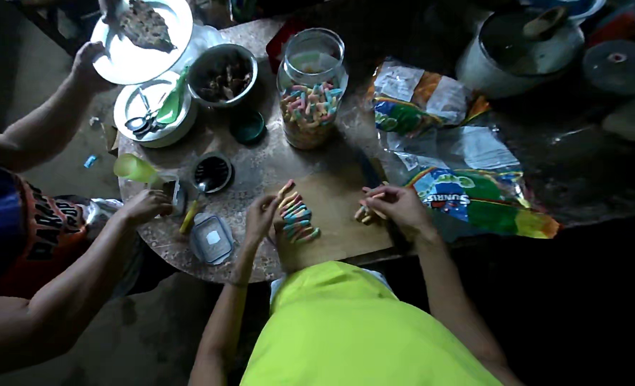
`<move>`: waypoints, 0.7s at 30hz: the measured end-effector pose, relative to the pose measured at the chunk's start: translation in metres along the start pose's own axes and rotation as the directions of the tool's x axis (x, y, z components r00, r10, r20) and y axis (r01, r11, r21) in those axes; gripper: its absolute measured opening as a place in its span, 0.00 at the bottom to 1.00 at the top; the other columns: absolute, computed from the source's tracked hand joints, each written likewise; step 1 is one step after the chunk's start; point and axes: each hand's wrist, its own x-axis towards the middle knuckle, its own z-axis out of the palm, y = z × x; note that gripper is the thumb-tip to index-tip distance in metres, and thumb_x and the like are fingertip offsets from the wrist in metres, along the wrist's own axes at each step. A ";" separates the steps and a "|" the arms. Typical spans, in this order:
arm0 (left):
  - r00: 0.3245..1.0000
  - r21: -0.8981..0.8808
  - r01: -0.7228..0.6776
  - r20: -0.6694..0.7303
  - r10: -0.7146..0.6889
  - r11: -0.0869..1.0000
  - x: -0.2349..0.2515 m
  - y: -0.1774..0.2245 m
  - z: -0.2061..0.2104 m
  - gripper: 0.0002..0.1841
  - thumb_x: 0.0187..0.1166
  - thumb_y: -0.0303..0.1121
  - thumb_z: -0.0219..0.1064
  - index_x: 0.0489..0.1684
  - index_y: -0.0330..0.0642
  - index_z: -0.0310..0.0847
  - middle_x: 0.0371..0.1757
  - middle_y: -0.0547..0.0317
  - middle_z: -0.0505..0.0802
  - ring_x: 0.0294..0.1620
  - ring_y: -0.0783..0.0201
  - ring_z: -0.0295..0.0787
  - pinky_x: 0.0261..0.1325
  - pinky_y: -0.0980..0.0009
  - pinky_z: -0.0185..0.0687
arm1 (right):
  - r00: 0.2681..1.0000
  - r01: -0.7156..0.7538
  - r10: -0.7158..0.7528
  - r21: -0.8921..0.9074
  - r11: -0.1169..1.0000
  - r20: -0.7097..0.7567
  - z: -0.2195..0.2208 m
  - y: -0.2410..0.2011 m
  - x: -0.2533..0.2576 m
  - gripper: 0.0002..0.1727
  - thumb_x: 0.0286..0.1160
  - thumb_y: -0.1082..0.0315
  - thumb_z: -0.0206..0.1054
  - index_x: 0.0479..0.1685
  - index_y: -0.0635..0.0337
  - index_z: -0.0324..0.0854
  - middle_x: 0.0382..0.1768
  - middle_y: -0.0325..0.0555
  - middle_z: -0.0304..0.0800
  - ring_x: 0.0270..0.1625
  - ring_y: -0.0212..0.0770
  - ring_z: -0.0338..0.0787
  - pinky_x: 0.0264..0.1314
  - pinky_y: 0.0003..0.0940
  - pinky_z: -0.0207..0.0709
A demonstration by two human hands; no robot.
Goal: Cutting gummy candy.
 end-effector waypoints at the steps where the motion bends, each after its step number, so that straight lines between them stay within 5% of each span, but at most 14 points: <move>1: 0.999 0.028 0.007 -0.053 -0.006 1.000 0.008 -0.003 -0.003 0.16 0.88 0.36 0.63 0.59 0.31 0.86 0.59 0.38 0.89 0.59 0.48 0.87 0.65 0.49 0.81 | 0.999 0.004 -0.005 -0.033 0.999 -0.039 0.003 -0.003 0.003 0.10 0.74 0.75 0.75 0.50 0.70 0.87 0.50 0.55 0.93 0.47 0.38 0.93 0.53 0.35 0.87; 7: 0.998 0.208 -0.046 -0.031 0.053 0.977 0.039 0.005 0.026 0.15 0.85 0.35 0.67 0.60 0.33 0.88 0.63 0.33 0.87 0.64 0.36 0.84 0.68 0.40 0.77 | 0.999 0.029 -0.030 0.026 0.999 0.035 0.095 0.005 0.016 0.13 0.73 0.69 0.77 0.45 0.73 0.86 0.39 0.55 0.92 0.38 0.40 0.91 0.49 0.37 0.88; 12: 0.998 0.291 -0.066 0.025 0.061 0.954 0.051 -0.006 0.034 0.17 0.85 0.31 0.67 0.67 0.32 0.84 0.66 0.30 0.85 0.68 0.34 0.82 0.71 0.39 0.75 | 0.979 -0.018 0.035 -0.086 0.996 0.200 0.118 0.007 0.011 0.19 0.83 0.61 0.69 0.62 0.68 0.85 0.56 0.58 0.92 0.55 0.46 0.94 0.65 0.42 0.85; 15: 0.991 0.283 -0.116 0.090 0.094 0.952 0.049 -0.008 0.030 0.15 0.81 0.26 0.68 0.63 0.32 0.86 0.62 0.30 0.87 0.66 0.34 0.83 0.70 0.41 0.76 | 0.996 0.076 -0.084 -0.343 0.936 -0.008 0.083 0.004 0.003 0.16 0.87 0.66 0.63 0.62 0.69 0.87 0.58 0.63 0.92 0.60 0.58 0.91 0.69 0.53 0.80; 18: 0.977 0.287 -0.194 0.140 0.159 0.938 0.045 -0.016 0.032 0.14 0.81 0.28 0.69 0.61 0.35 0.89 0.62 0.32 0.87 0.67 0.35 0.81 0.71 0.43 0.76 | 0.954 -0.094 -0.058 -0.477 0.874 -0.294 0.043 0.014 0.001 0.21 0.82 0.64 0.70 0.67 0.69 0.84 0.66 0.73 0.83 0.69 0.69 0.83 0.73 0.62 0.75; 21: 0.981 0.385 -0.193 0.090 0.172 0.902 0.041 -0.021 0.040 0.17 0.83 0.30 0.67 0.67 0.40 0.87 0.66 0.35 0.86 0.72 0.34 0.77 0.70 0.33 0.70 | 0.940 -0.229 0.061 -0.489 0.842 -0.336 0.023 0.027 0.004 0.32 0.80 0.57 0.73 0.77 0.68 0.75 0.71 0.76 0.77 0.75 0.72 0.77 0.78 0.65 0.68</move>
